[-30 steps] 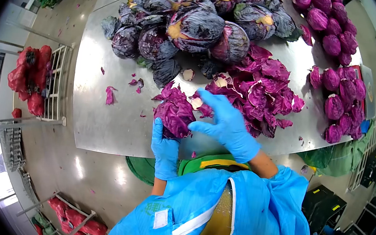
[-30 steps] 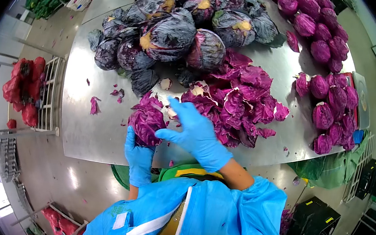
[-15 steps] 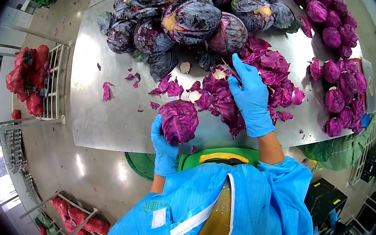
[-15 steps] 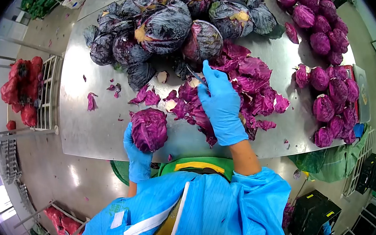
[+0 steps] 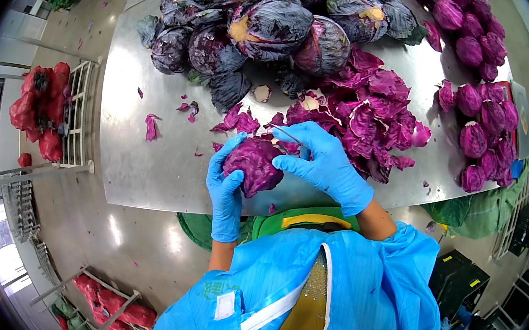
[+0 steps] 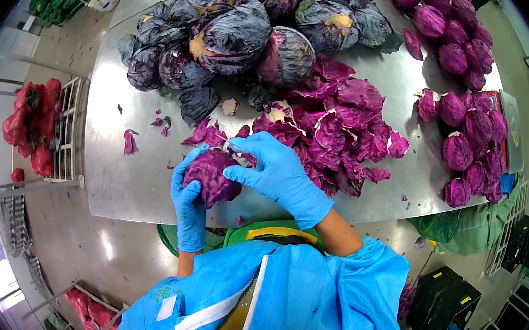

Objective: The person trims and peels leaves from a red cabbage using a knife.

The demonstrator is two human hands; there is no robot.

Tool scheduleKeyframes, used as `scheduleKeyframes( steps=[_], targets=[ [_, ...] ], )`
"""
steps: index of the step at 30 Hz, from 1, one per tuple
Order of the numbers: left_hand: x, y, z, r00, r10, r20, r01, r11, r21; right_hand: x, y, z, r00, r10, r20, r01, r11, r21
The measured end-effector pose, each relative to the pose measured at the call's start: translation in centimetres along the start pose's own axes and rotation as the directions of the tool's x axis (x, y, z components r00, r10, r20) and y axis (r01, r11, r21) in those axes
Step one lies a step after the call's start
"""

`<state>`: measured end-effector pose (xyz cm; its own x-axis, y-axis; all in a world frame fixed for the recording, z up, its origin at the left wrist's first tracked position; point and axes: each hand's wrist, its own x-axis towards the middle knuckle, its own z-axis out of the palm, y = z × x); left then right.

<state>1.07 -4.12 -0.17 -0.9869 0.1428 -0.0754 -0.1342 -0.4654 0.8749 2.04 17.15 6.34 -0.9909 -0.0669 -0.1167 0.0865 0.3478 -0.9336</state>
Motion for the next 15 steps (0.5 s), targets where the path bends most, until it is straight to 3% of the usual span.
scheduleKeyframes(
  steps=[3,8,15],
  targets=[
    [0.2,0.7,-0.2,0.994,0.018,0.110,-0.042,0.973,0.228,0.4,0.4,1.0,0.942,-0.332,-0.049,0.328,0.942,-0.073],
    [0.4,1.0,-0.2,0.978,-0.021,0.207,-0.042,0.955,0.295,2.1,1.7,1.3,0.939,-0.275,0.205,0.275,0.961,0.031],
    [0.5,0.8,-0.9,0.957,-0.064,0.282,-0.066,0.901,0.428,2.5,3.0,0.4,0.881,-0.254,0.400,0.336,0.930,-0.147]
  ],
)
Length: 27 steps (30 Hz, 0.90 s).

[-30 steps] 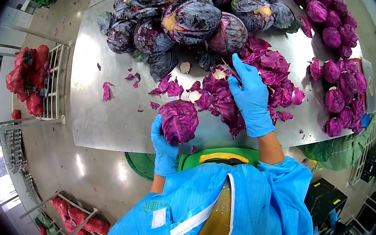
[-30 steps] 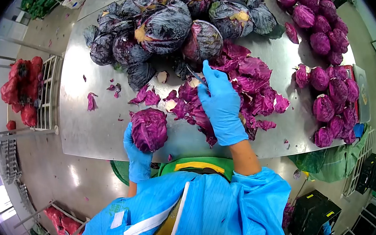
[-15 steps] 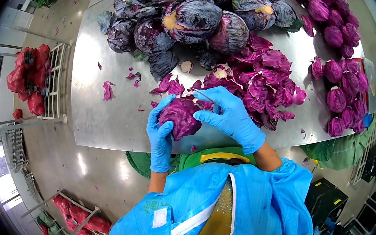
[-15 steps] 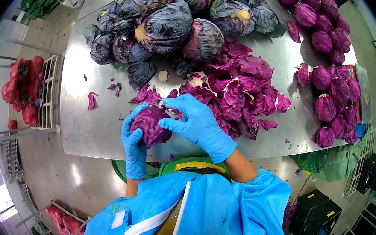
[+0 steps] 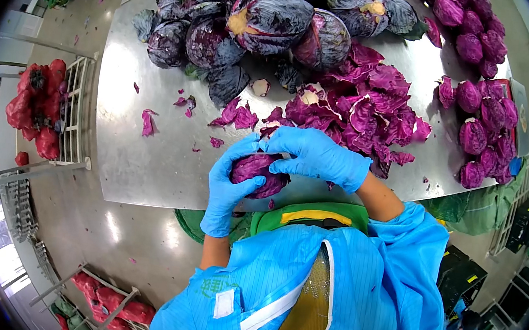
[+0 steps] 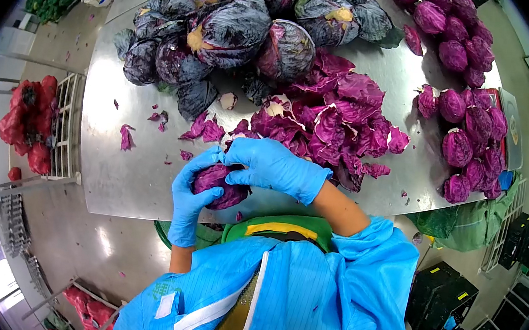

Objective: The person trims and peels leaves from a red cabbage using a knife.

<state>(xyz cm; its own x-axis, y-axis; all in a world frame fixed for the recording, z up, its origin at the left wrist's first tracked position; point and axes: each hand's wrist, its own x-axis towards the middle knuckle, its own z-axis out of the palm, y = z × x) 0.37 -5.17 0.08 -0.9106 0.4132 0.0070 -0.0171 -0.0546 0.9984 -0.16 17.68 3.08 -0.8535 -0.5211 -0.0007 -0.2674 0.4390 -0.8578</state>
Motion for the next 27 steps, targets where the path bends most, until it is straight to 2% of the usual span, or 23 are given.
scheduleKeyframes(
  steps=[2,5,9,12,15,18,19,21,22,23,25,27],
  targets=[
    [0.1,-0.1,-0.2,1.000,0.013,0.026,-0.015,0.996,0.084,0.0,0.4,0.4,1.000,-0.005,0.030,0.008,0.994,-0.111],
    [0.4,-0.7,-1.2,0.991,0.077,0.109,-0.113,0.919,0.378,-0.1,1.6,1.5,1.000,-0.007,0.022,0.012,0.971,-0.240],
    [0.9,-1.0,-1.7,0.993,0.085,0.085,-0.117,0.856,0.503,0.1,2.1,3.1,0.974,-0.090,-0.209,0.032,0.963,-0.266],
    [1.1,-1.0,-1.8,0.988,0.097,0.122,-0.149,0.809,0.569,0.2,2.4,3.5,0.956,-0.057,-0.287,0.011,0.987,-0.158],
    [0.5,-0.7,-0.9,0.989,0.150,0.011,-0.137,0.870,0.474,0.1,1.8,3.0,0.919,0.008,-0.395,-0.073,0.986,-0.149],
    [-0.8,-2.2,-0.4,0.999,-0.034,-0.041,0.045,0.953,0.298,-0.1,0.4,0.7,0.864,-0.090,-0.496,0.014,0.988,-0.156],
    [-1.0,-2.4,-0.1,0.997,-0.037,-0.073,0.052,0.973,0.225,-0.4,-0.6,-0.3,0.862,-0.036,-0.505,-0.022,0.994,-0.109],
    [-1.3,-1.5,1.0,0.984,-0.083,-0.158,0.102,0.988,0.116,-1.1,-3.0,-2.7,0.818,0.078,-0.570,0.041,0.980,0.193],
    [-1.4,-1.1,1.5,0.974,-0.108,-0.198,0.122,0.991,0.058,-1.3,-3.7,-3.4,0.826,0.152,-0.543,0.007,0.960,0.279],
    [-1.5,-1.3,1.7,0.977,-0.042,-0.209,0.078,0.983,0.168,-1.5,-4.4,-4.0,0.829,0.225,-0.512,-0.029,0.931,0.363],
    [-1.6,-1.6,2.0,0.975,0.090,-0.204,-0.005,0.924,0.383,-1.8,-5.1,-4.2,0.847,0.397,-0.353,-0.250,0.884,0.395],
    [-1.1,-1.1,3.0,0.958,0.203,-0.204,-0.084,0.875,0.477,-2.0,-1.8,-0.6,0.893,0.395,-0.215,-0.302,0.881,0.365]
  ],
)
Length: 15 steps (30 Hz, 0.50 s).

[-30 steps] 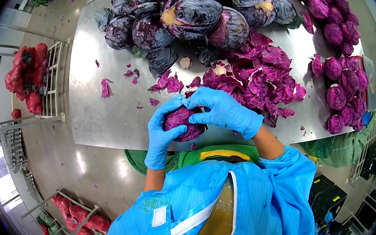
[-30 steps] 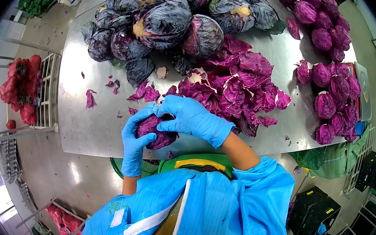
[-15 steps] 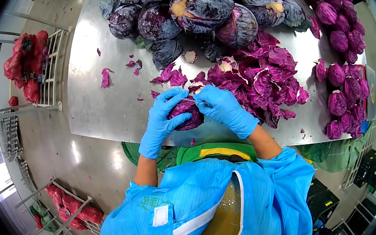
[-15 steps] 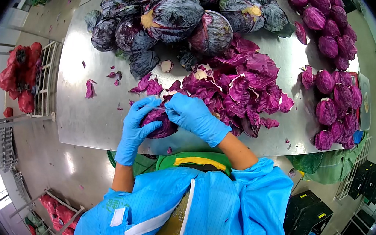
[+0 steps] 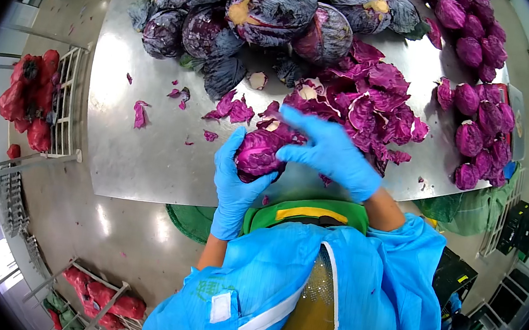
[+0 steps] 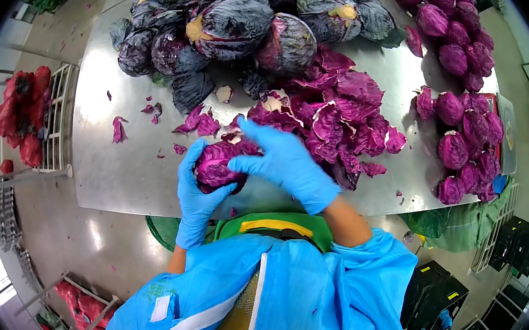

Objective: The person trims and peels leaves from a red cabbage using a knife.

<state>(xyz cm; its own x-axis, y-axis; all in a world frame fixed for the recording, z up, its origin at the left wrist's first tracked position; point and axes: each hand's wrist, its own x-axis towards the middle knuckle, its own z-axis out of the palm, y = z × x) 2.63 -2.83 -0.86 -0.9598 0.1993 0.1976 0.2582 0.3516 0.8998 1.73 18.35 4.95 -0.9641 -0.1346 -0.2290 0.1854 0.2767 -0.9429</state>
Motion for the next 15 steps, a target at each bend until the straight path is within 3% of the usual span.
scheduleKeyframes(
  steps=[3,4,7,9,10,13,14,15],
  targets=[
    [0.6,0.9,0.2,0.991,0.131,0.015,-0.132,0.979,0.158,-0.8,2.3,2.3,0.998,-0.008,0.064,0.021,0.979,-0.203],
    [0.7,0.9,0.2,0.988,0.150,0.032,-0.153,0.970,0.189,-1.4,2.5,2.8,0.997,-0.070,-0.029,0.063,0.980,-0.189],
    [1.0,1.6,0.0,0.981,0.164,0.106,-0.186,0.947,0.263,-2.7,2.1,3.0,0.992,0.005,-0.123,-0.037,0.964,-0.264],
    [1.2,2.6,0.3,0.986,0.115,0.118,-0.146,0.940,0.307,-2.5,2.5,2.1,0.988,0.133,-0.084,-0.125,0.988,0.094],
    [1.0,2.1,0.7,0.992,0.053,0.110,-0.068,0.989,0.134,-2.4,2.4,1.6,0.981,0.188,-0.050,-0.168,0.948,0.271],
    [1.0,1.7,0.5,0.982,0.021,0.186,-0.023,1.000,0.012,-3.6,-1.9,-1.1,0.899,0.328,0.289,-0.422,0.825,0.377],
    [0.9,1.2,0.6,0.986,0.036,0.161,-0.034,0.999,-0.018,-4.5,-1.5,-1.8,0.927,0.123,0.353,-0.276,0.863,0.424],
    [0.7,0.9,0.8,0.991,0.016,0.134,-0.011,0.999,-0.038,-5.1,-1.5,-3.2,0.896,0.064,0.439,-0.276,0.856,0.438]
  ],
)
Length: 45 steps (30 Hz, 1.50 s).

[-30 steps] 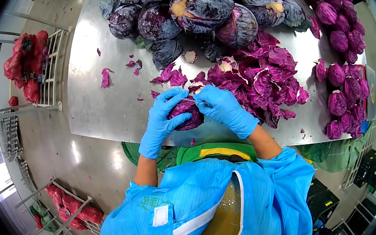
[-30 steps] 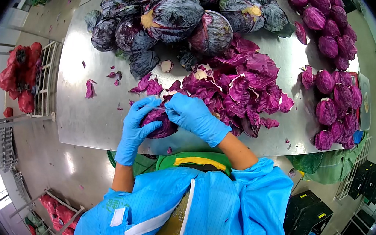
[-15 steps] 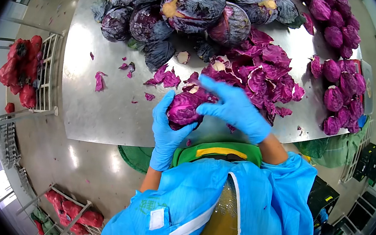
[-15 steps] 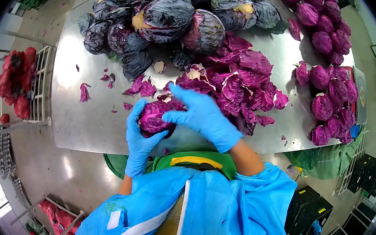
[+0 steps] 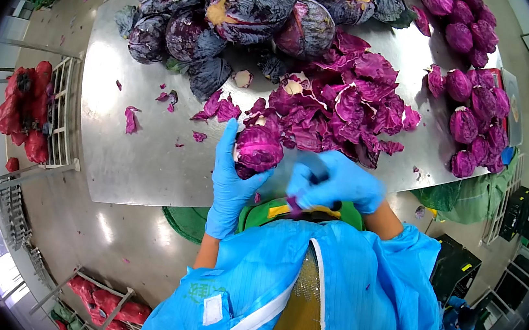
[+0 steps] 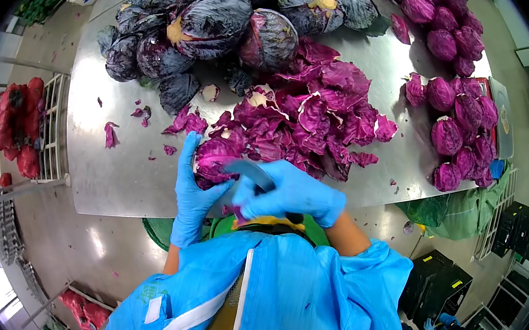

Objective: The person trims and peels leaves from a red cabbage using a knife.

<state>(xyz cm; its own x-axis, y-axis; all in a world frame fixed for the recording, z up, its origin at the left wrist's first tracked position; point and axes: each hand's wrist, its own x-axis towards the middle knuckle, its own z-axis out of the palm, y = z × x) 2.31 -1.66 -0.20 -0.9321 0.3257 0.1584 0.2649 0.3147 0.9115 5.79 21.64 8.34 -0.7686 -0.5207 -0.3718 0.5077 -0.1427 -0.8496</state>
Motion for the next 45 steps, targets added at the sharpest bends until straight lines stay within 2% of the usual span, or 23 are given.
scheduleKeyframes(
  steps=[2,3,4,6,8,10,12,13,16,20,21,24,25,26,28,29,30,31,32,33,37,40,45],
  targets=[
    [-0.2,-0.4,0.2,0.998,-0.036,-0.058,0.033,0.998,-0.044,-1.8,-0.2,-1.8,0.977,-0.054,0.209,0.051,0.998,0.023],
    [-0.3,-0.7,0.2,0.997,-0.030,-0.069,0.029,0.999,-0.016,-2.3,-1.2,-1.2,0.998,0.014,0.063,-0.021,0.993,0.112],
    [-0.4,-0.6,0.3,0.997,-0.028,-0.076,0.029,1.000,0.007,-2.0,-1.7,-0.5,0.962,0.079,-0.263,-0.113,0.987,-0.117],
    [-0.2,-0.1,0.6,0.997,-0.018,-0.079,0.022,0.999,0.048,0.5,2.4,-1.8,0.831,-0.212,-0.514,-0.136,0.818,-0.558],
    [0.0,0.2,0.8,0.998,0.019,-0.065,-0.012,0.995,0.096,2.0,2.1,-0.3,0.858,-0.291,-0.423,-0.079,0.739,-0.669],
    [0.0,0.1,0.9,0.996,0.048,-0.069,-0.039,0.991,0.125,4.2,5.1,0.9,0.798,-0.501,-0.334,0.158,0.709,-0.687],
    [-0.2,-0.6,1.4,0.993,0.077,-0.092,-0.064,0.989,0.133,5.4,6.5,2.6,0.774,-0.563,-0.290,0.038,0.498,-0.866],
    [-0.2,-0.8,1.6,0.989,0.091,-0.116,-0.076,0.988,0.133,5.3,6.3,3.5,0.751,-0.566,-0.341,-0.018,0.498,-0.867],
    [-0.2,-0.2,1.6,0.991,0.100,-0.088,-0.083,0.979,0.184,4.8,6.4,3.4,0.715,-0.568,-0.406,0.097,0.657,-0.748],
    [-0.1,1.0,1.7,0.999,0.036,-0.037,-0.028,0.979,0.202,5.3,7.7,1.4,0.756,-0.507,-0.413,0.190,0.775,-0.603],
    [0.0,1.1,1.7,0.999,0.036,-0.022,-0.030,0.976,0.217,5.1,6.8,1.2,0.811,-0.364,-0.458,0.095,0.855,-0.510],
    [0.3,0.9,1.4,1.000,0.017,-0.006,-0.016,0.978,0.210,4.0,4.1,0.5,0.945,-0.213,-0.247,0.026,0.804,-0.594],
    [0.4,0.6,1.2,1.000,-0.003,-0.019,0.006,0.986,0.169,2.7,2.5,0.5,0.995,0.016,-0.102,-0.056,0.916,-0.398],
    [0.5,0.3,1.0,0.999,-0.025,-0.033,0.029,0.991,0.128,1.2,0.0,1.6,0.996,-0.059,0.069,0.068,0.988,-0.142],
    [1.1,0.2,0.5,0.998,-0.038,-0.046,0.042,0.994,0.101,0.1,0.5,0.3,0.955,0.056,0.293,-0.039,0.997,-0.063],
    [1.3,-0.1,0.2,0.996,-0.071,-0.045,0.075,0.994,0.082,-0.2,0.6,0.3,0.979,0.133,0.152,-0.130,0.991,-0.026],
    [1.5,-0.3,0.0,0.994,-0.103,-0.043,0.105,0.992,0.062,0.1,1.2,0.6,0.999,0.048,-0.020,-0.048,0.998,0.036],
    [1.8,-0.3,-0.2,0.993,-0.108,-0.046,0.112,0.989,0.094,0.8,1.6,0.7,0.972,-0.056,-0.228,0.020,0.987,-0.157],
    [2.0,-0.2,-0.3,0.991,-0.127,-0.038,0.130,0.987,0.091,1.7,2.2,1.0,0.894,-0.193,-0.404,0.044,0.936,-0.350],
    [2.2,-0.2,-0.3,0.989,-0.144,-0.029,0.146,0.985,0.088,2.6,2.9,1.1,0.810,-0.418,-0.410,0.019,0.719,-0.695],
    [2.7,-0.2,-0.2,0.976,-0.216,0.015,0.215,0.975,0.064,6.9,5.0,1.4,0.677,-0.671,-0.303,0.147,0.526,-0.838],
    [2.8,-0.9,-0.3,0.975,-0.222,0.010,0.221,0.974,0.046,8.3,5.5,0.2,0.719,-0.653,-0.239,0.220,0.540,-0.812],
    [2.8,-1.5,0.4,0.989,-0.144,-0.028,0.146,0.981,0.126,8.2,4.2,0.5,0.726,-0.687,-0.033,0.027,0.076,-0.997]
  ],
)
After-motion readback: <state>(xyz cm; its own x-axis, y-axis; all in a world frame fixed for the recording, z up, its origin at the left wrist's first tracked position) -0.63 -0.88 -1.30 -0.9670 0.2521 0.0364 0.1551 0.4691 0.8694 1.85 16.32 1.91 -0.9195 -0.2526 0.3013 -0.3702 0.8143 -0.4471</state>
